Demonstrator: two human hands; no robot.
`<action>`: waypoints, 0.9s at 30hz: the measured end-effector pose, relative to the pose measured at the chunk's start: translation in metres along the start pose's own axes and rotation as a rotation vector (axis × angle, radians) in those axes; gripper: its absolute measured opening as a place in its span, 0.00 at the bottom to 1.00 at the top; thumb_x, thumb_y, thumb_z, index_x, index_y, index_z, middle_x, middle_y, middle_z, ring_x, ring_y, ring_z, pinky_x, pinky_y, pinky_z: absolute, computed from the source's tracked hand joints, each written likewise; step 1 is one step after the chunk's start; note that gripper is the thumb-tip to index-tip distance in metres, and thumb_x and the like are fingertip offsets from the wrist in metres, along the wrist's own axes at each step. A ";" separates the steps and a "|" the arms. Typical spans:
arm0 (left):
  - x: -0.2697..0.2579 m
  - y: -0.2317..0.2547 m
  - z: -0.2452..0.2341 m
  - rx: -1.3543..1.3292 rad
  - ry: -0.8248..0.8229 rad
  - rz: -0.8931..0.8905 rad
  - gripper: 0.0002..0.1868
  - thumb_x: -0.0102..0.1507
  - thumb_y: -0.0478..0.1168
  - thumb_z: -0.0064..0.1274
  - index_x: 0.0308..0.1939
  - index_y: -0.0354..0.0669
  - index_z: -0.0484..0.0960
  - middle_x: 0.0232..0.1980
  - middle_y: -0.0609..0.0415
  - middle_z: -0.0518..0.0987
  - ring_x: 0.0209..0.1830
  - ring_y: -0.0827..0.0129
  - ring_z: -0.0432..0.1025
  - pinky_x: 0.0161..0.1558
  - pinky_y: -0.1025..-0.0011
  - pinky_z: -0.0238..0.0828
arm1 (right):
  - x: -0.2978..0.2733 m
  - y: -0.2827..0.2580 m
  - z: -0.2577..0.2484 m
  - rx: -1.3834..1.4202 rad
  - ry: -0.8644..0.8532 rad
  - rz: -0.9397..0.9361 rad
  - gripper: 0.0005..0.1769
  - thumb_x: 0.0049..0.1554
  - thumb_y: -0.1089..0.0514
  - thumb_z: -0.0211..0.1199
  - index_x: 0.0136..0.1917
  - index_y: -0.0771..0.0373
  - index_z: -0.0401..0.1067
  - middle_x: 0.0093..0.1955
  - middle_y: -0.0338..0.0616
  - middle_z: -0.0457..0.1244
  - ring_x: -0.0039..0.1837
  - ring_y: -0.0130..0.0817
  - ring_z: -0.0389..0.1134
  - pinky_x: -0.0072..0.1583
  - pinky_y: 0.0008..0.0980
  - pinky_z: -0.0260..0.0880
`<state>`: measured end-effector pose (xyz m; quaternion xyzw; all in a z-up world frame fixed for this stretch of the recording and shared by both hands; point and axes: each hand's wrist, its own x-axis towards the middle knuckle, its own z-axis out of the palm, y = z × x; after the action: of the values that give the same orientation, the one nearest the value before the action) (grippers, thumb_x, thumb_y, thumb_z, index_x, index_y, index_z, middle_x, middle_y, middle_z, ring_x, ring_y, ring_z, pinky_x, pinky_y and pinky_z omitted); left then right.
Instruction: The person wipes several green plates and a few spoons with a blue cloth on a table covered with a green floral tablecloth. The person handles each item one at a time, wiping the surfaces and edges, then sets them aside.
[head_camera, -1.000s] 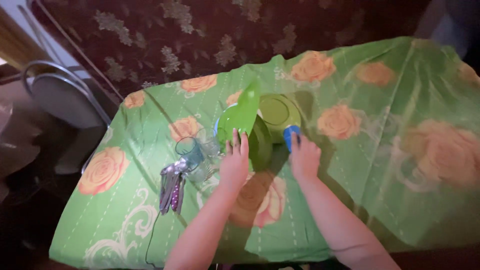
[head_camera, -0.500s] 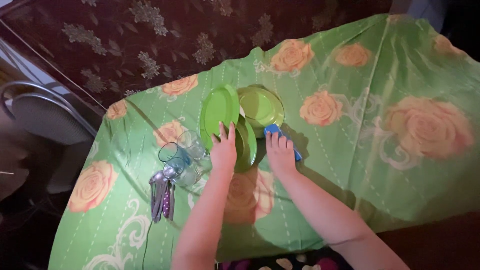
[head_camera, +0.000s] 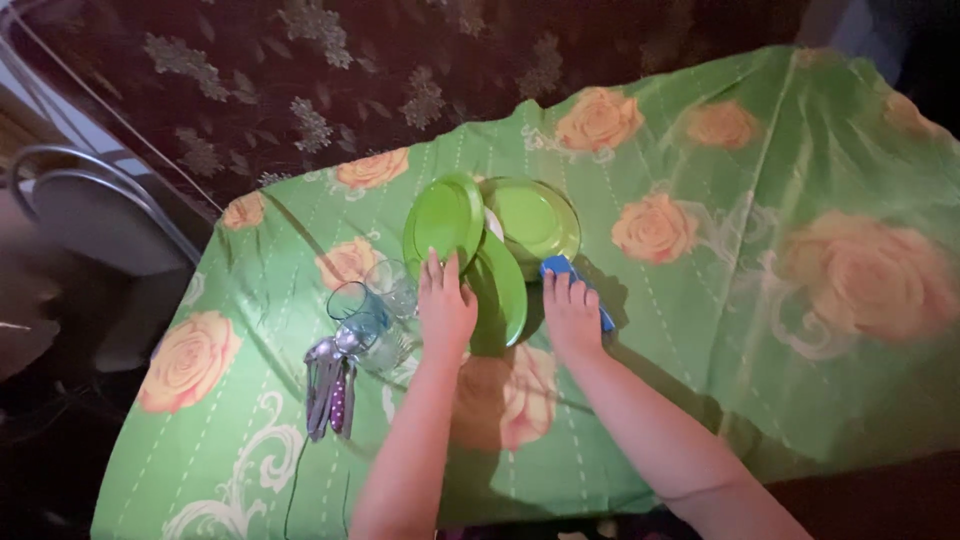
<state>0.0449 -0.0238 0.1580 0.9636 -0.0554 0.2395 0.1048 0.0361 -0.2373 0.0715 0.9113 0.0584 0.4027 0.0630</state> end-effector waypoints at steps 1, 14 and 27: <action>-0.008 -0.001 -0.007 -0.074 0.054 0.015 0.30 0.64 0.38 0.49 0.71 0.44 0.67 0.77 0.30 0.60 0.74 0.35 0.59 0.65 0.45 0.67 | 0.000 0.000 -0.001 -0.004 0.097 0.008 0.20 0.62 0.63 0.47 0.64 0.60 0.73 0.57 0.55 0.64 0.51 0.50 0.62 0.50 0.46 0.60; -0.061 0.139 -0.096 -0.445 -0.209 0.668 0.25 0.63 0.45 0.46 0.60 0.37 0.78 0.60 0.33 0.78 0.58 0.37 0.72 0.55 0.43 0.68 | 0.011 -0.015 -0.063 -0.087 -0.182 0.058 0.25 0.64 0.60 0.42 0.72 0.58 0.66 0.60 0.48 0.62 0.49 0.41 0.57 0.54 0.41 0.56; -0.084 0.146 0.048 -0.540 0.006 0.959 0.15 0.65 0.53 0.40 0.33 0.49 0.72 0.34 0.50 0.73 0.39 0.56 0.72 0.49 0.60 0.69 | 0.000 -0.017 0.034 -0.067 0.413 -0.016 0.20 0.65 0.65 0.43 0.60 0.58 0.76 0.56 0.61 0.63 0.47 0.61 0.58 0.45 0.49 0.59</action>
<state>-0.0301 -0.1720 0.1021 0.7687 -0.5474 0.2403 0.2275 0.0604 -0.2228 0.0454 0.8063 0.0636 0.5821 0.0832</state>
